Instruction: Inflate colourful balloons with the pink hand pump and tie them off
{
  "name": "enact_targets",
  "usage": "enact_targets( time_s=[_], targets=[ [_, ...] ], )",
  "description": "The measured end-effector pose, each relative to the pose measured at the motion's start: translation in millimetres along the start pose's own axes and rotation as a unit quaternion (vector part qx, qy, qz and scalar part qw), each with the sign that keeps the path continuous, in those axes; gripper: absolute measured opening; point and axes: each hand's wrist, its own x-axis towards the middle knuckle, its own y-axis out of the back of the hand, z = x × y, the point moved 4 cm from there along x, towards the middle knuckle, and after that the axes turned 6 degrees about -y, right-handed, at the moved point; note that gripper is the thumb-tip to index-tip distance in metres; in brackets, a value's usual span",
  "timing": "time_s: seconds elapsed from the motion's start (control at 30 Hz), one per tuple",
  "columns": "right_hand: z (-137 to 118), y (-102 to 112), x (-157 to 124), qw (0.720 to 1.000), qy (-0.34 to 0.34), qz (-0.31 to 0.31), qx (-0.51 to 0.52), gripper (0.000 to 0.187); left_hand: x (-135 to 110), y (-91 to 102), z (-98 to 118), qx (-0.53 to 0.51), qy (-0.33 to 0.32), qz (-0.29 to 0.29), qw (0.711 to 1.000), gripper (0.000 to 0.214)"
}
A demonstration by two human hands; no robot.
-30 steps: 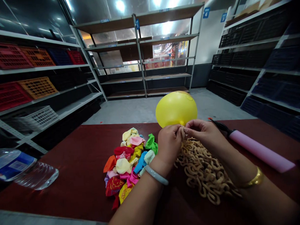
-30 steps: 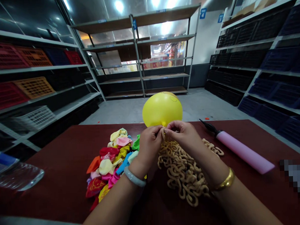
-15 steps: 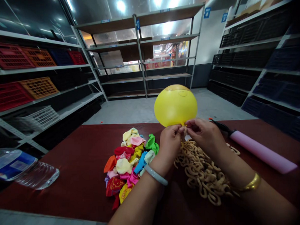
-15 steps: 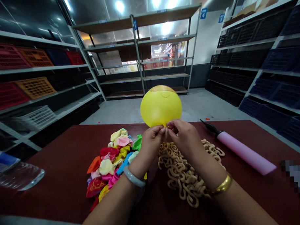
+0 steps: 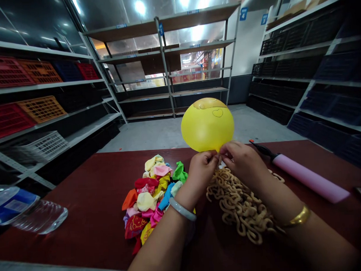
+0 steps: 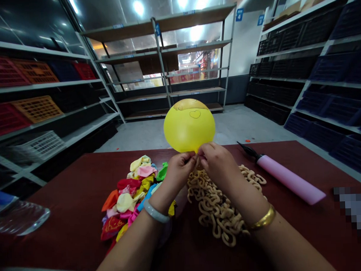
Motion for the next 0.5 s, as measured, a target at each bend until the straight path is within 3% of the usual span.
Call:
enact_targets(
  time_s=[0.23,0.5],
  targets=[
    [6.0,4.9,3.2,0.996,-0.046,-0.036,0.064,0.005,-0.3,-0.7,-0.7,0.009,0.009,0.006,1.0,0.023],
    [15.1,1.3,6.5,0.992,-0.08,-0.037,0.089,0.009,-2.5,-4.3,-1.5,0.029,-0.015,-0.005,0.999,0.024]
  ],
)
